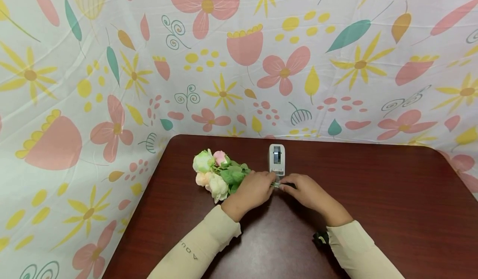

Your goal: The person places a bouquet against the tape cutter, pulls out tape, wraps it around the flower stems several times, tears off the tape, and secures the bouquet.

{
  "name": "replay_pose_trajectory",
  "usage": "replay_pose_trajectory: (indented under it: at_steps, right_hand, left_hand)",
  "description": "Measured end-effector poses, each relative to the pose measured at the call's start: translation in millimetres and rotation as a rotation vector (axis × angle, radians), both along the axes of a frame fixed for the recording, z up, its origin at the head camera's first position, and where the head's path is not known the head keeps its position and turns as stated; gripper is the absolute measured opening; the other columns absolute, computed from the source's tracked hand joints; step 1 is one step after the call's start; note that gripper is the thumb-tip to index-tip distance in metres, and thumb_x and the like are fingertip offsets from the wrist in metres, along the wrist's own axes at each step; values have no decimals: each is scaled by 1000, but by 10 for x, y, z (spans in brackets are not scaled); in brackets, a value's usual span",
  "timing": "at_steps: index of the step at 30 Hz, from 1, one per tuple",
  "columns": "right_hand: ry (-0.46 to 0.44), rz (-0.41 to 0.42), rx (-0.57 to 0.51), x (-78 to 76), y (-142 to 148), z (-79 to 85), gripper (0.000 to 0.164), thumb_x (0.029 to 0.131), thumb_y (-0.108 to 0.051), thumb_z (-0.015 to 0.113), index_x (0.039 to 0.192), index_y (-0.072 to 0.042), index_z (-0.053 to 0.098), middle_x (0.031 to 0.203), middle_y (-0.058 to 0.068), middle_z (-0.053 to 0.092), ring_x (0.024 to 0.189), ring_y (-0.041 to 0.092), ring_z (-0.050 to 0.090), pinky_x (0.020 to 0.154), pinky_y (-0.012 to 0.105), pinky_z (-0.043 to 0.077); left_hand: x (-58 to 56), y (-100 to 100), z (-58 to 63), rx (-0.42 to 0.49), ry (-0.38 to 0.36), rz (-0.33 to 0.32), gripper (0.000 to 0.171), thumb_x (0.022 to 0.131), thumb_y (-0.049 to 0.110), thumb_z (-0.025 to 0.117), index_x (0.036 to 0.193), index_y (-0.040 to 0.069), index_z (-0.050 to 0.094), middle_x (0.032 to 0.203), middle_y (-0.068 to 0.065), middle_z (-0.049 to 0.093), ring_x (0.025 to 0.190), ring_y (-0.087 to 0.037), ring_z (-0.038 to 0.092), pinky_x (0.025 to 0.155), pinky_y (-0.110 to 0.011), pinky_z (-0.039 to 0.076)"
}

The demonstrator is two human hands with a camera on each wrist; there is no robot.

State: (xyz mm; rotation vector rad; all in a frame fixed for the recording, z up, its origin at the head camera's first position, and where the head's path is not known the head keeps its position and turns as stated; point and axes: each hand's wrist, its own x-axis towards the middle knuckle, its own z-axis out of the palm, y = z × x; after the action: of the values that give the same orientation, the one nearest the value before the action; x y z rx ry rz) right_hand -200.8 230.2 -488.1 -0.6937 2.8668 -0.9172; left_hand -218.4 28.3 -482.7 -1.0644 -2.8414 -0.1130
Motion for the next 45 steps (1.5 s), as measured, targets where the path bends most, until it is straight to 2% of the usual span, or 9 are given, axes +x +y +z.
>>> replay_pose_trajectory:
  at_steps: [3, 8, 11, 18, 22, 27, 33, 39, 45]
  right_hand:
    - [10, 11, -5, -1, -1, 4, 15, 98, -18, 66, 109, -15, 76, 102, -3, 73, 98, 17, 69, 87, 40, 55]
    - [2, 14, -3, 4, -10, 13, 14, 98, -19, 67, 108, -16, 76, 101, -4, 72, 95, 12, 66, 84, 35, 54]
    - [-8, 3, 2, 0, -21, 18, 13, 98, -20, 67, 107, -16, 76, 98, -5, 70, 90, 8, 63, 81, 33, 52]
    - [-37, 13, 52, -33, -43, 60, 4, 94, -17, 70, 94, -15, 73, 87, -5, 65, 79, 7, 57, 74, 31, 49]
    - [-68, 20, 92, -59, -56, 74, 8, 94, -17, 68, 87, -16, 67, 78, -6, 60, 72, 8, 52, 69, 30, 46]
    - [-120, -3, 113, -68, -74, 65, 7, 95, -18, 64, 88, -17, 64, 71, -8, 60, 67, 8, 52, 66, 30, 45]
    - [-46, -6, 174, -51, -108, 53, 6, 97, -16, 61, 94, -15, 67, 83, -1, 68, 79, 16, 64, 73, 41, 52]
    - [-7, -8, 225, 1, -147, 39, 14, 99, -16, 60, 86, -17, 57, 82, 0, 64, 81, 20, 65, 73, 45, 51]
    - [70, -19, 251, 43, -178, 14, 17, 98, -15, 62, 83, -17, 55, 80, -1, 64, 75, 20, 64, 68, 43, 49]
  left_hand:
    - [-43, -19, 75, -46, -63, -13, 15, 98, 31, 65, 107, 19, 67, 100, 4, 74, 91, -13, 71, 77, -34, 49]
    - [-101, -44, 174, -119, -210, -24, 18, 100, 37, 63, 110, 23, 71, 104, 5, 75, 98, -13, 70, 90, -40, 49]
    - [-106, -60, 196, -141, -243, -44, 19, 102, 36, 60, 112, 25, 71, 105, 3, 74, 101, -14, 69, 91, -41, 51]
    - [-96, -72, 139, -126, -169, -107, 20, 102, 36, 59, 115, 25, 70, 100, 2, 73, 96, -14, 68, 77, -33, 55]
    - [-103, -80, 77, -107, -138, -102, 18, 102, 36, 60, 113, 26, 69, 101, 3, 71, 98, -14, 66, 76, -34, 53]
    - [-99, -88, 40, -91, -64, -90, 16, 100, 37, 62, 109, 27, 71, 100, 4, 69, 98, -11, 63, 77, -32, 47]
    - [-98, -81, -21, -87, 2, -76, 19, 102, 38, 59, 105, 24, 73, 98, 6, 66, 88, -11, 64, 69, -27, 36]
    - [-96, -92, -91, -70, 31, -70, 21, 102, 39, 58, 104, 22, 71, 95, 5, 64, 82, -12, 63, 68, -26, 33]
    - [-79, -115, -42, -70, -24, -61, 22, 103, 39, 57, 106, 22, 70, 95, 4, 66, 89, -11, 63, 71, -28, 37]
